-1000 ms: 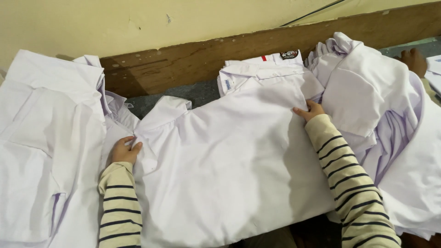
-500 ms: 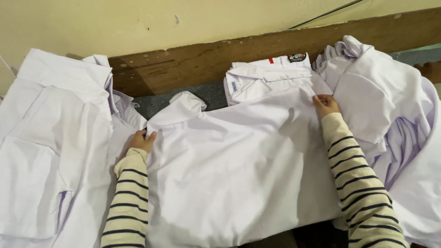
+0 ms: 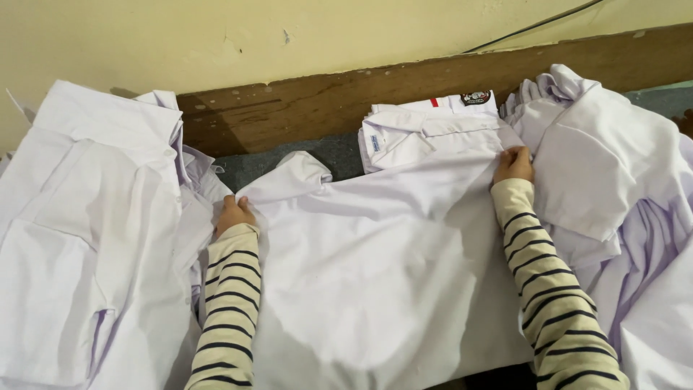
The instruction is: Folding white shirts on a table in a garment factory.
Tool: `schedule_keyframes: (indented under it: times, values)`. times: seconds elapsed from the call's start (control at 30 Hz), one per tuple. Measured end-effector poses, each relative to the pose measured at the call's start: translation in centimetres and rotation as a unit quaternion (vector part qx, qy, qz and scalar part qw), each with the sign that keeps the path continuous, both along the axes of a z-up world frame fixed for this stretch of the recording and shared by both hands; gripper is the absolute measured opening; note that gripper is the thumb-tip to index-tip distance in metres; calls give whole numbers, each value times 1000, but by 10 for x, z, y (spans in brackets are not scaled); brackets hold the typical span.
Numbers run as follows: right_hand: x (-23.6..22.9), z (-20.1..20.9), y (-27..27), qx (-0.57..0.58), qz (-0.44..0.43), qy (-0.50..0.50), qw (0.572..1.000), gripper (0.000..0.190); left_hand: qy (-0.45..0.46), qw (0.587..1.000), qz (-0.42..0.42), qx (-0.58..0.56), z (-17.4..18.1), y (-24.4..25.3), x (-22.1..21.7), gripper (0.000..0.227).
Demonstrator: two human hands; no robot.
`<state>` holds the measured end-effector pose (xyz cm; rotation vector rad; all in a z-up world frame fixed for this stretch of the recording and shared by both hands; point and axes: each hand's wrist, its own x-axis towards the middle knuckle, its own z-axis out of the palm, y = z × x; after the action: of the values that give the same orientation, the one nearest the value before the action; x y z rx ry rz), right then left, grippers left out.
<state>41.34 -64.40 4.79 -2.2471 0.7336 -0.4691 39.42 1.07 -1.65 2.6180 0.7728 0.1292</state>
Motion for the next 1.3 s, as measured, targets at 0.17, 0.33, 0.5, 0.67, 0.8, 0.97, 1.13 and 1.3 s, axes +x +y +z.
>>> schedule_keyframes:
  times: [0.17, 0.33, 0.5, 0.67, 0.8, 0.97, 1.13, 1.3]
  values:
    - [20, -16, -16, -55, 32, -54, 997, 38, -50, 999, 3, -10, -40, 21, 46, 55]
    - [44, -45, -28, -98, 54, -61, 992, 37, -107, 993, 27, -30, -20, -1, 33, 44]
    - [46, -57, -8, -106, -16, -25, 994, 30, 5, 1000, 1, 3, 16, -18, 15, 40]
    - [26, 17, 67, -195, -69, -286, 936, 41, -13, 999, 2, -36, -33, 14, 73, 49]
    - [8, 49, 191, -128, 252, -473, 835, 11, -30, 995, -12, -98, -14, -3, 94, 56]
    - [17, 41, 306, -146, 375, -207, 892, 16, -24, 989, -22, -142, 34, -30, 60, 60]
    - [64, 24, 351, -163, 331, 14, 929, 22, -100, 973, -26, -209, -10, -3, 82, 48]
    - [48, 78, 386, -159, 314, 296, 888, 55, -112, 955, -49, -270, -24, 6, 93, 36]
